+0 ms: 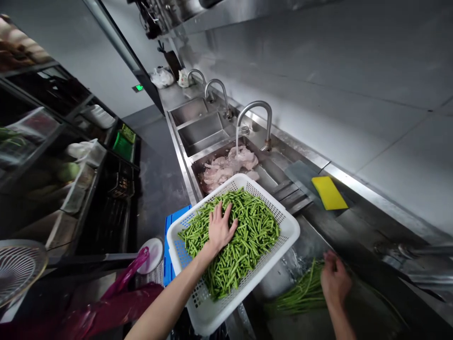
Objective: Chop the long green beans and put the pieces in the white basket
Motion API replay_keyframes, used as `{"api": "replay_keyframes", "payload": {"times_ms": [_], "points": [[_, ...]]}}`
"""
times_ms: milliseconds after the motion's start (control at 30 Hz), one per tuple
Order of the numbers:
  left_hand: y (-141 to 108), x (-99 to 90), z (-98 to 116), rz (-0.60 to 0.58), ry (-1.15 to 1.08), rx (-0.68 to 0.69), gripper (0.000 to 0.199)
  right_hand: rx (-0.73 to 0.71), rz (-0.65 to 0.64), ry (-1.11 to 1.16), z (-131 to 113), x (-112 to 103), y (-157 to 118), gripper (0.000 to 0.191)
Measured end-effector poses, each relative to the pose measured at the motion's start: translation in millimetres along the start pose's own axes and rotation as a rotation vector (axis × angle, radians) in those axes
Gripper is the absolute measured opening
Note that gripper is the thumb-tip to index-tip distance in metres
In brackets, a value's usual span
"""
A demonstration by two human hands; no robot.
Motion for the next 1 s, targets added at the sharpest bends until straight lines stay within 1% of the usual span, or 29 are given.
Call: {"api": "replay_keyframes", "payload": {"times_ms": [33, 67, 100, 133, 200, 267, 300, 333, 367, 400, 467, 567, 633, 700, 767, 833, 867, 900, 933, 967, 1000], "points": [[9, 5.6, 10, -0.006, -0.01, 0.033, 0.059, -0.047, 0.071, 0.02, -20, -15, -6, 0.053], [18, 10.0, 19, -0.01, -0.025, 0.063, 0.056, -0.136, 0.107, 0.049, -46, -25, -14, 0.053], [26, 13.1, 27, -0.014, -0.043, 0.085, 0.053, -0.238, 0.096, 0.09, -76, -29, -23, 0.052], [35, 15.1, 33, -0.017, -0.064, 0.104, 0.051, -0.323, 0.069, 0.131, -106, -27, -33, 0.052], [46, 15.3, 42, -0.031, -0.11, 0.159, 0.048, -0.483, -0.053, 0.166, -167, -9, -55, 0.048], [43, 9.9, 46, -0.066, -0.156, 0.26, 0.047, -0.691, -0.23, 0.135, -219, 22, -80, 0.046], [35, 5.2, 46, -0.093, -0.177, 0.325, 0.047, -0.788, -0.293, 0.061, -238, 38, -92, 0.046], [21, -0.8, 43, -0.125, -0.193, 0.386, 0.047, -0.855, -0.343, -0.055, -250, 54, -103, 0.045], [5, -7.6, 38, -0.158, -0.202, 0.431, 0.047, -0.898, -0.367, -0.173, -256, 67, -111, 0.046], [-15, -15.0, 30, -0.192, -0.204, 0.46, 0.047, -0.928, -0.379, -0.286, -257, 77, -118, 0.046], [-56, -29.8, 10, -0.256, -0.187, 0.458, 0.048, -0.968, -0.385, -0.454, -250, 86, -131, 0.049], [-113, -47.7, -17, -0.348, -0.162, 0.422, 0.051, -1.021, -0.406, -0.567, -231, 82, -149, 0.051], [-138, -55.9, -29, -0.379, -0.163, 0.404, 0.048, -1.037, -0.439, -0.592, -220, 74, -160, 0.051], [-148, -62.0, -39, -0.354, -0.202, 0.367, 0.039, -1.044, -0.482, -0.563, -217, 63, -166, 0.05], [-138, -67.5, -52, -0.244, -0.291, 0.278, 0.031, -1.029, -0.494, -0.462, -218, 50, -167, 0.049], [-114, -70.0, -70, -0.092, -0.366, 0.149, 0.03, -0.987, -0.45, -0.28, -218, 33, -162, 0.047], [-98, -69.0, -79, -0.028, -0.373, 0.082, 0.03, -0.949, -0.401, -0.169, -213, 24, -157, 0.045], [-81, -66.0, -87, 0.014, -0.354, 0.02, 0.029, -0.895, -0.337, -0.06, -204, 14, -151, 0.043], [-65, -61.2, -94, 0.029, -0.314, -0.032, 0.028, -0.824, -0.258, 0.037, -190, 4, -144, 0.041], [-50, -55.1, -99, 0.023, -0.26, -0.072, 0.027, -0.733, -0.169, 0.109, -169, -5, -137, 0.039], [-38, -48.8, -102, 0.01, -0.203, -0.102, 0.027, -0.624, -0.08, 0.14, -144, -13, -132, 0.039]]}}
Point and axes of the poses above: each hand's wrist, its own y-axis towards the middle knuckle, its own x-axis out of the palm, z = x × y, the point moved 6 cm from there along y, towards the middle knuckle, and after that the axes turned 3 degrees about x, right-handed, at the moved point
